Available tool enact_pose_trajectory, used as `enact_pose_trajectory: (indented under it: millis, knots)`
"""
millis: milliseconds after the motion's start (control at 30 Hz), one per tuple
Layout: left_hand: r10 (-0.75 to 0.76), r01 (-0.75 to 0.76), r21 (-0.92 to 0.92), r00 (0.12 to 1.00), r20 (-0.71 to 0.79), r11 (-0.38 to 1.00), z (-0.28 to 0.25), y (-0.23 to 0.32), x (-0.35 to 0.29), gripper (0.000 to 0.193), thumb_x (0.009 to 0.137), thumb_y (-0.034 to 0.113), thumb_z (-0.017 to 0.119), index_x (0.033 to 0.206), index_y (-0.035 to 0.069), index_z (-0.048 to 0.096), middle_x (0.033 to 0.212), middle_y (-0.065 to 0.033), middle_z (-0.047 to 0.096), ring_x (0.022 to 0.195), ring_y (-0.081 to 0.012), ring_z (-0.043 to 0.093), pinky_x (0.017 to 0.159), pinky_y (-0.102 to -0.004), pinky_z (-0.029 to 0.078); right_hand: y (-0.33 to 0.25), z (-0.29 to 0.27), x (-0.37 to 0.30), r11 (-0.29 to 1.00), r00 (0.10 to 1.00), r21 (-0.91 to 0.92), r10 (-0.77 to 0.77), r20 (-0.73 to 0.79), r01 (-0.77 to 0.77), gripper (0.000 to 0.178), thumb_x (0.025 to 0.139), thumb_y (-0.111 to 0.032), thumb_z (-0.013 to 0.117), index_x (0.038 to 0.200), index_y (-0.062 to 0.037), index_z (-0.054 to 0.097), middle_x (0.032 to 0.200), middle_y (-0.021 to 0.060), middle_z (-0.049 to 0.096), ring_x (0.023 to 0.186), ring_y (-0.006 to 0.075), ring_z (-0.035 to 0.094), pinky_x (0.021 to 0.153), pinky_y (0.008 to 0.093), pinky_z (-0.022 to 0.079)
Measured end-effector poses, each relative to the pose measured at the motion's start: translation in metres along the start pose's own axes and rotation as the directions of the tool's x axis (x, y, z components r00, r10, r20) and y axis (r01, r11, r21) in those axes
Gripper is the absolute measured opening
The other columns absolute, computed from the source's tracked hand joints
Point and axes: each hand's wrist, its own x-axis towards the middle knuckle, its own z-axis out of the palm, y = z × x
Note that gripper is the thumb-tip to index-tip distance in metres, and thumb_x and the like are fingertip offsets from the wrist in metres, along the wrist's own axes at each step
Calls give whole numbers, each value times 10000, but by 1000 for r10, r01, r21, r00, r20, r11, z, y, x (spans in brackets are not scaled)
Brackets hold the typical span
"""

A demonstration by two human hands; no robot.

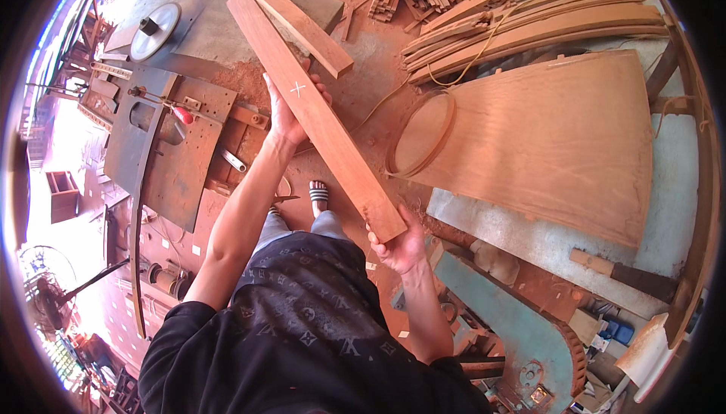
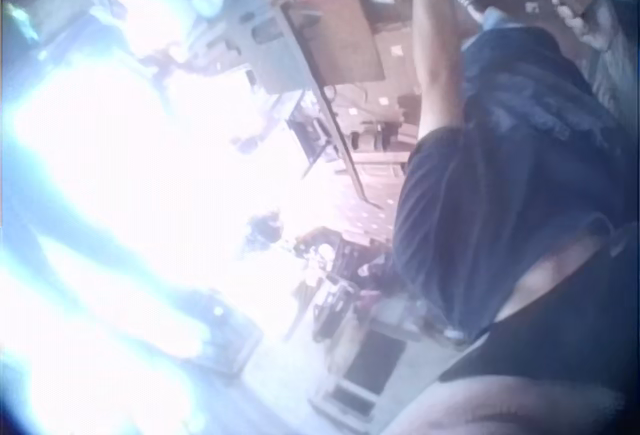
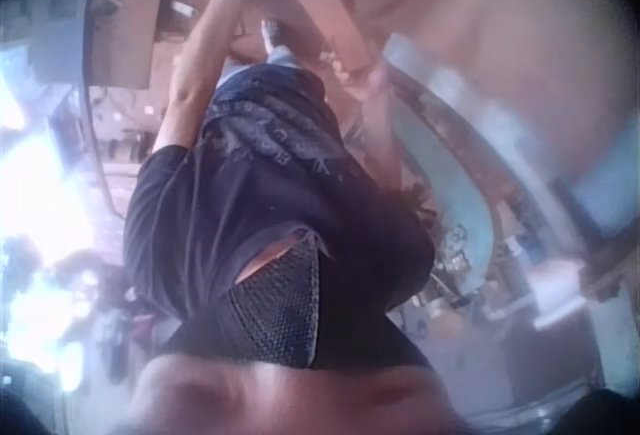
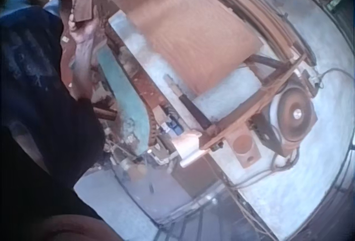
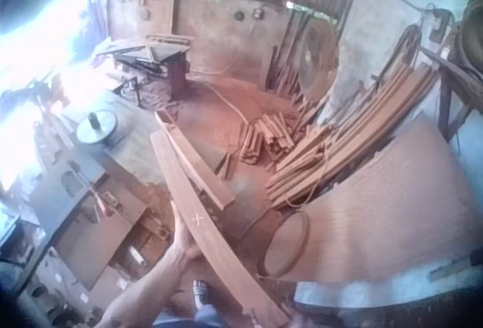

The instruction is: The person uses a spindle moulder to shape the edges of wooden planks. They guide each plank through the spinning cutter with both hands, occasionally lifting and inspecting the shaped edge before continuing.

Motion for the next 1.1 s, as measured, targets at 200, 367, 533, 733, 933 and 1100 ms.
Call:
enact_pose_trajectory:
  millis: [200,367,533,733,933,1100]
  knots:
    - [-12,9,48,999,51,999,25,12,-7,933,935,883,419,1442,118,587,1022,-103,666,929,-275,650,897,-481,555,-11,21,-7,776,987,-626,-147,-66,74,731,1062,-570,567,1469,37,559,1300,219,711,1067,297,738,906,457,592]
    - [70,-53,178,993,-93,983,44,29,-10,904,952,874,399,1408,118,590,1000,-108,660,900,-291,658,863,-509,564,-33,44,2,392,949,-893,-299,102,220,692,1045,-474,669,1476,58,571,1357,143,699,1239,212,649,1095,394,479]
    - [113,-87,211,987,-113,974,48,43,-20,892,965,866,384,1415,122,586,1002,-109,652,911,-297,658,857,-523,564,-33,83,12,160,970,-979,-226,89,127,744,943,-356,833,1484,73,556,1375,140,680,1259,195,637,1082,353,495]
    - [165,-182,67,965,205,981,43,57,-38,800,966,754,571,1477,139,567,1042,-45,626,954,-221,618,921,-433,548,-12,111,9,125,974,-982,-194,118,144,814,834,-322,916,1464,62,572,1361,157,689,1218,209,666,1050,362,520]
    - [194,-35,-324,859,474,945,40,78,-52,376,1091,418,574,1322,175,744,1055,11,744,955,-136,659,916,-366,552,24,148,4,-550,852,-833,-407,329,59,709,713,-256,950,1286,35,651,1240,194,724,1174,288,695,1006,405,538]
    - [-82,335,-201,669,739,920,52,99,-55,496,1070,586,528,1237,198,788,1116,11,770,1072,-151,670,986,-359,527,41,152,14,-760,702,-630,-361,613,160,638,673,-203,953,1205,13,675,1160,181,723,1111,355,689,977,437,548]
